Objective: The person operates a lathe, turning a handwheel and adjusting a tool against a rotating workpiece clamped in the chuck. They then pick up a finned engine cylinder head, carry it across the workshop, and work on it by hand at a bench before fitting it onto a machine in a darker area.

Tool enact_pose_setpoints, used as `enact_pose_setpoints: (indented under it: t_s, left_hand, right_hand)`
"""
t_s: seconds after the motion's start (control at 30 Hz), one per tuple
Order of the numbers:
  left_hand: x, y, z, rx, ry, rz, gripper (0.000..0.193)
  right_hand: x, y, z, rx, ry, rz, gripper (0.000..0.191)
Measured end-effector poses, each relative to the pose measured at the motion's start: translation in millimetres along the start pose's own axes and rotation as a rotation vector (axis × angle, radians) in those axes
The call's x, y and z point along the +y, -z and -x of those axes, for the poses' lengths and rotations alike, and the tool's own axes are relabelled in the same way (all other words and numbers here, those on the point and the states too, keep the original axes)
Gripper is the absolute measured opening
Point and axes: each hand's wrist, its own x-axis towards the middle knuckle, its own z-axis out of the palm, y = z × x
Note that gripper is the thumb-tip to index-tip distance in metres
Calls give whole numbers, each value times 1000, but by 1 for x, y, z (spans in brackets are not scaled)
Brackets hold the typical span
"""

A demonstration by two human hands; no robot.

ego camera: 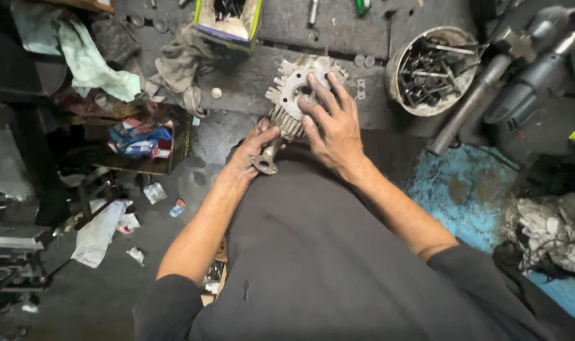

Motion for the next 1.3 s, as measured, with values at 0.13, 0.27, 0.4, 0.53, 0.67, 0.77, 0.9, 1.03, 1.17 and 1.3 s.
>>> enact_pose_setpoints:
  t_s: [0.13,0.27,0.4,0.53,0.67,0.77,0.9,1.03,1.17,1.3]
  left_hand:
    - [1,-1,-4,-67,33,-53,36]
    - [4,1,-4,-46,30,-27,26]
    - [4,4,-1,-21,-1,-10,26]
    - [2,6,-2,-38,-4,-4,28]
    - [1,6,-4,15,28,-29,31]
    - [1,4,-4,6,23,31,32]
    - [6,-2,-3,-13,18,24,33]
    - [12,-8,0,11,18,-9,33]
    - [15,-13,3,-3,4,32,35]
    - [19,-16,3,15,30,6,34]
  right_hand:
    - [17,14,-5,-110,-1,-56,28]
    - [18,22,-13,-171,0,-94,31]
    - [-6,7,-11,8,35,63,36]
    - [0,15,-9,-110,12,6,30]
    - [18,26,-15,-161,51,-54,27]
    - [16,21,-14,-129,23,-43,28]
    - [11,10,-11,-12,60,33,29]
    - [11,4,-13,24,67,79,24]
    - [11,6,-19,2,72,84,19]
    - [8,8,-25,15,51,65,26]
